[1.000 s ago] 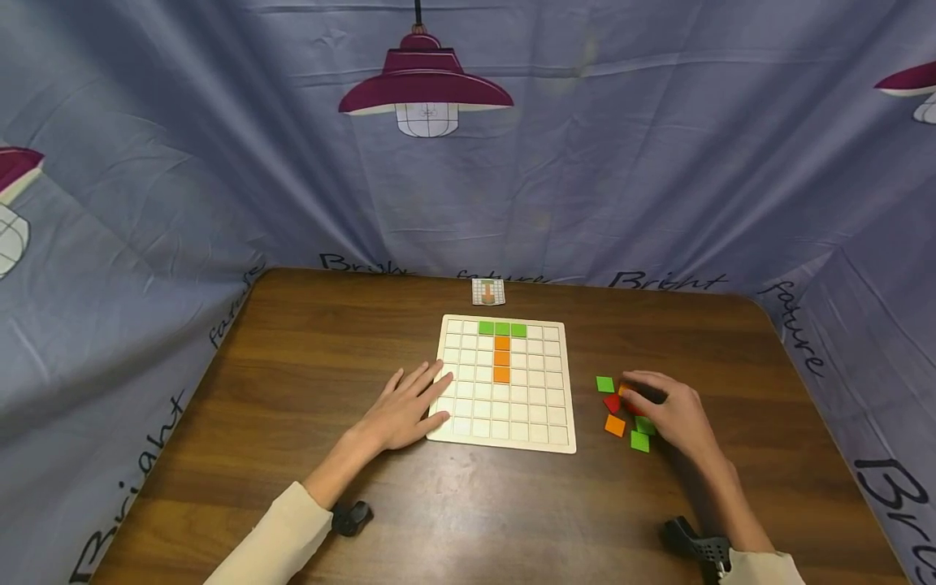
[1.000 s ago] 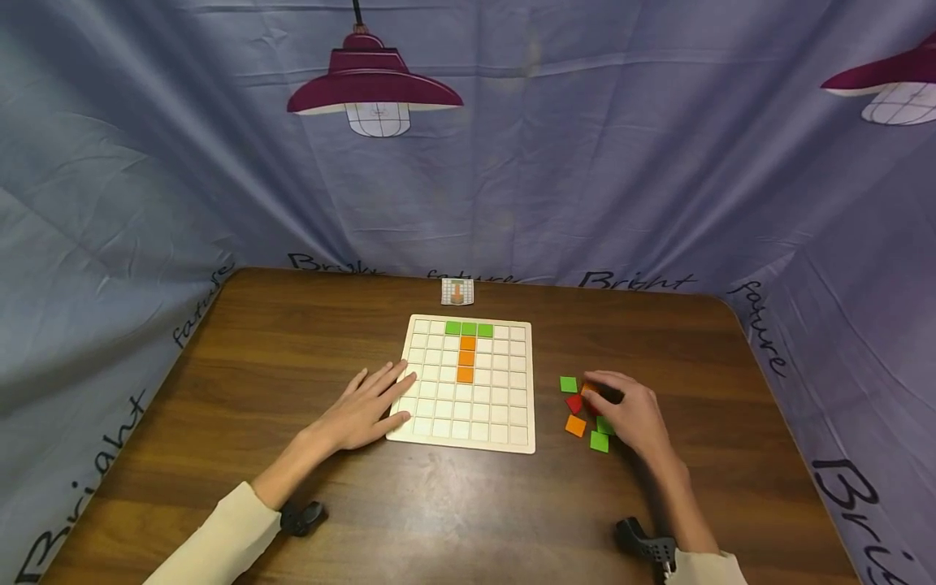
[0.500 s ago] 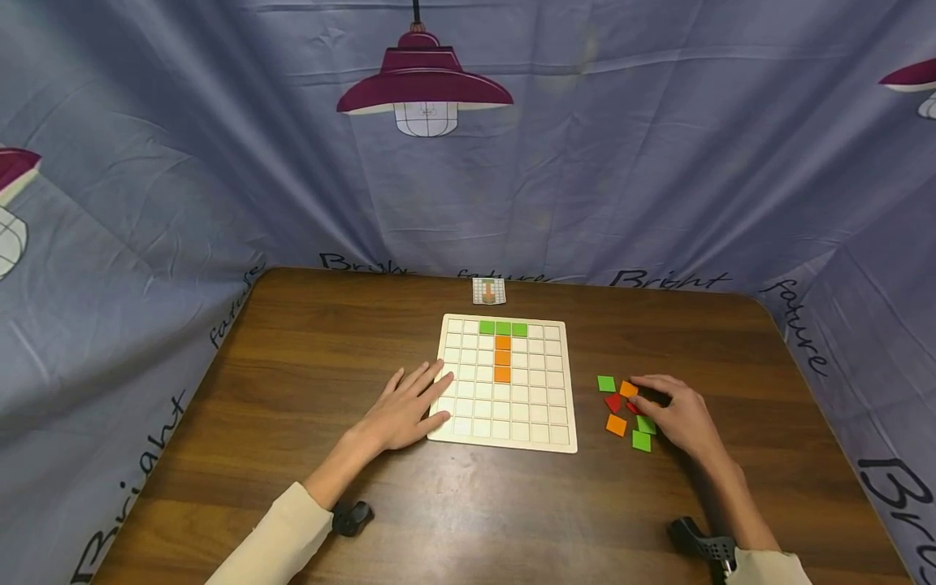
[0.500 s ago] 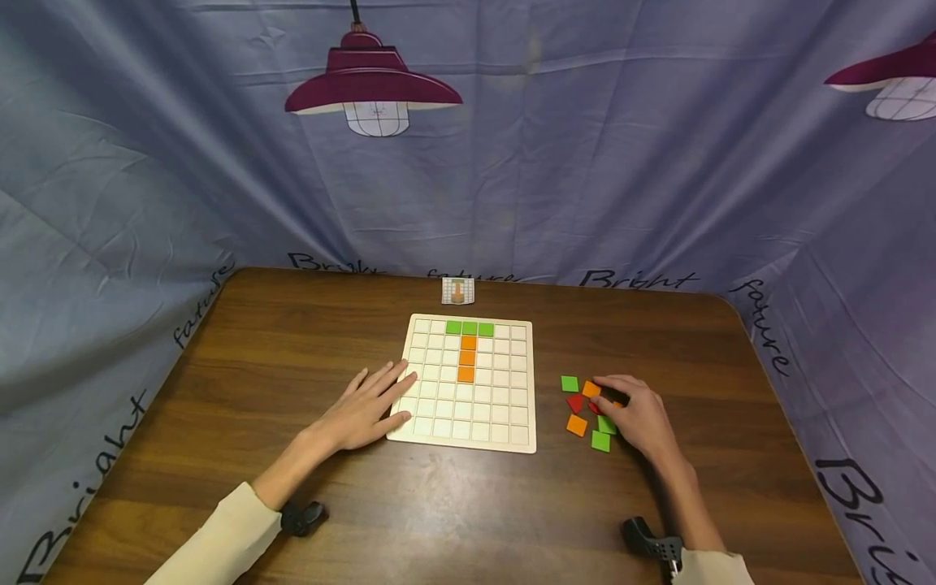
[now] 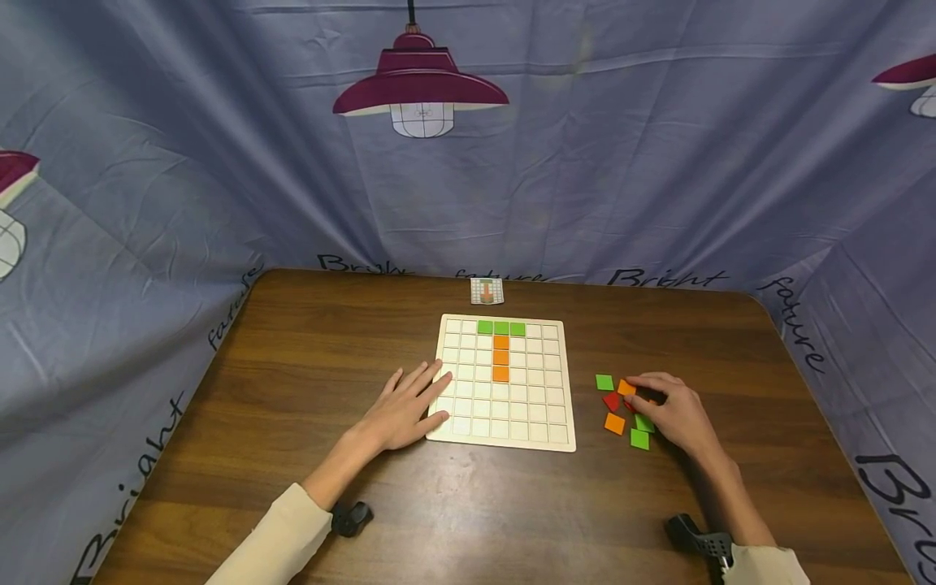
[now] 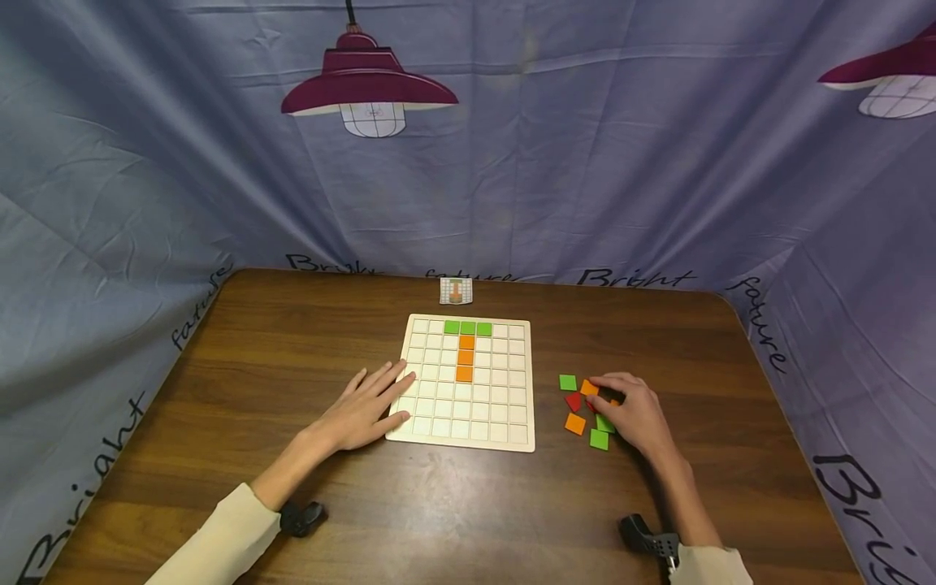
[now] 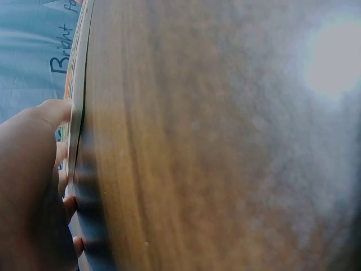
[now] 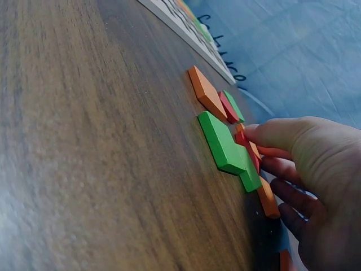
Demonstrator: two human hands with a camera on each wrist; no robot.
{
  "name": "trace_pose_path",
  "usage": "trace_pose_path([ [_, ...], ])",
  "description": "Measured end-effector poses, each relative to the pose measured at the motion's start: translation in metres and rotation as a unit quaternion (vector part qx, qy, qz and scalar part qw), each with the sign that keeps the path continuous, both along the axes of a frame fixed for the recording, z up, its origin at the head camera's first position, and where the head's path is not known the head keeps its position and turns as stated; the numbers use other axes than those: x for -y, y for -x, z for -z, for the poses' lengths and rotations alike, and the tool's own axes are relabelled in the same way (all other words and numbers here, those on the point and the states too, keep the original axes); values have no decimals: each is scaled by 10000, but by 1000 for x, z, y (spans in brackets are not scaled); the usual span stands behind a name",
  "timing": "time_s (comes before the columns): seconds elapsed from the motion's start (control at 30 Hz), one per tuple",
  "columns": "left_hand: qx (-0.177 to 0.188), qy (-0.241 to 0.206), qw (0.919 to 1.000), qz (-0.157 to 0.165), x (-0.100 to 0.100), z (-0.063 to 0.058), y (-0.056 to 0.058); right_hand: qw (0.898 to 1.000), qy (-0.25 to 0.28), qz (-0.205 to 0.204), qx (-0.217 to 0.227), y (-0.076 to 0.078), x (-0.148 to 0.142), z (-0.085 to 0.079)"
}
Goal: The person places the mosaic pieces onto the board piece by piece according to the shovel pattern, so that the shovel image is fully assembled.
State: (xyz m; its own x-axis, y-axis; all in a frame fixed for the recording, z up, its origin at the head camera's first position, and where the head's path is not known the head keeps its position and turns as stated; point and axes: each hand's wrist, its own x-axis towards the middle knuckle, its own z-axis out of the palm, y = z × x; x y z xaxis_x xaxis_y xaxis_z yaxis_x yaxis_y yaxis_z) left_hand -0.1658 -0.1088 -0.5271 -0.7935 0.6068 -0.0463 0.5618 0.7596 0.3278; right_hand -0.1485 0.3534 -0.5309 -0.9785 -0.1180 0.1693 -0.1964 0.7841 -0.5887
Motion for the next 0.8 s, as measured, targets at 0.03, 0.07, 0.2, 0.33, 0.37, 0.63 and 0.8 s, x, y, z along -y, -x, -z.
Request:
trace_pose_path([
  [0.03,3,29,10000,-6,0,0,0,10000,0,-1,-2,0,0,0],
  [0.07,1,34,10000,-6,0,0,0,10000,-1,-2,-2,1,0,1],
  [0.2,1,18,10000,-25,0,-1,0,10000,-13,-9,-19,3,-1,2],
  [0.33,6,8,10000,-40,0,-1,0,10000,-13,-23,-30,5,-1,1],
  [0.37,2,-10,10000,-39,0,-1,0,10000,1,-26,-18,5,-1,1],
  [0.63,-100,-271,9996,-8,1,6,-1,9999,-45,-36,96,6,-2,-1],
  [0.8,-91,-256,9996,-12,1,6,0,9993,-337,-143,-88,10,-2,1],
])
